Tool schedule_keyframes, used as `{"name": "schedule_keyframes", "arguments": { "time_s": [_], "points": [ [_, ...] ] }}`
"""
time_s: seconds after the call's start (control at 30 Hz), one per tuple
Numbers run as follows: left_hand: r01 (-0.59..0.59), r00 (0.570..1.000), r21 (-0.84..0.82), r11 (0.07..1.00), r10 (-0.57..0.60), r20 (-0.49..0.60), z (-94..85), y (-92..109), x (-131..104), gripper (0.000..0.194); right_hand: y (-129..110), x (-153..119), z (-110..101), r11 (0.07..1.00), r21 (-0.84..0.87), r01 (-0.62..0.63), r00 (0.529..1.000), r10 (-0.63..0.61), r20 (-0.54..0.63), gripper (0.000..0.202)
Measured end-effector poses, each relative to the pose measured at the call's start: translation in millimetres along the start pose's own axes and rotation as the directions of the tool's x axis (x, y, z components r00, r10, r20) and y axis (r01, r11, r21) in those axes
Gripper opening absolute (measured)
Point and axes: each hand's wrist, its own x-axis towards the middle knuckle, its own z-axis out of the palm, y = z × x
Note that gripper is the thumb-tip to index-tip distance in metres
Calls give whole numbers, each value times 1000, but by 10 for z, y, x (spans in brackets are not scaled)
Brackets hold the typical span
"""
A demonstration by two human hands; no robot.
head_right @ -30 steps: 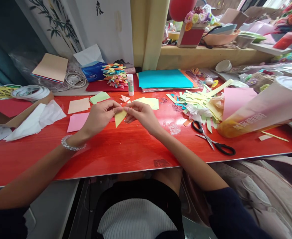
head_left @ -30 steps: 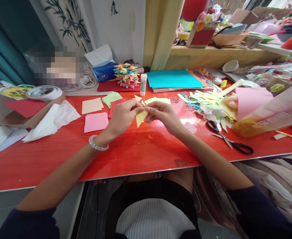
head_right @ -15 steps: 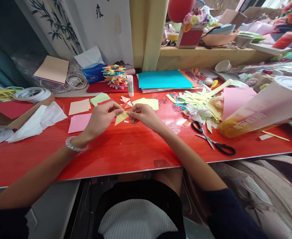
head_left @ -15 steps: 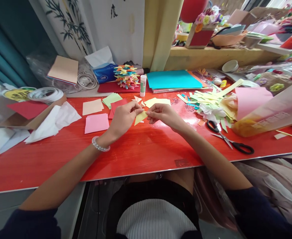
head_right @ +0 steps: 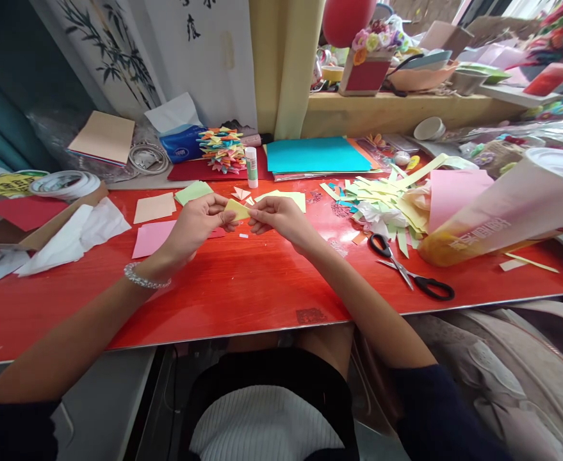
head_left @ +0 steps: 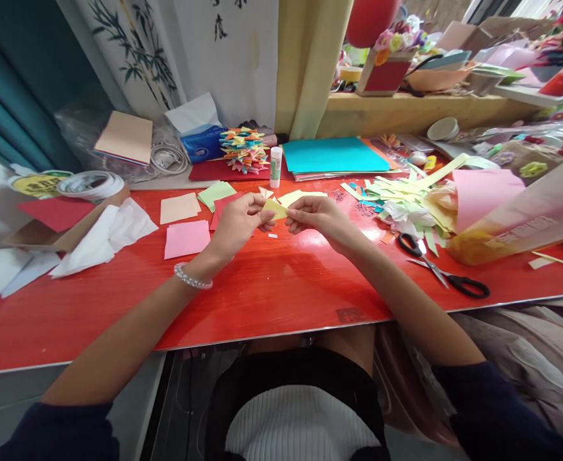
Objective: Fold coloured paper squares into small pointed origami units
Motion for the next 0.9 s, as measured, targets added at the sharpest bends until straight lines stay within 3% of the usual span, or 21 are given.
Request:
{"name": "schedule_keyframes", "arguments": {
  "time_s": [0.23,0.4,0.5,0.7,0.9],
  "points": [
    [52,996,-3,999,-52,78,-13,20,8,22,-13,-13,-26,995,-89,44,993,-34,111,26],
    [51,998,34,998,-52,40,-29,43,2,20,-24,-27,29,996,-62,67,997,-65,35,28],
    [16,1000,65,998,-17,11,-34,53,-4,17,-26,-28,37,998,-54,32,998,-29,55,29],
    [-34,998,101,994,29,51,-21,96,-25,18,-21,-39,76,998,-43,45,999,-45,21,28],
    [-54,998,117,992,52,24,-21,77,-23,14,-7,-40,106,994,-81,71,995,-65,81,26]
  ]
}}
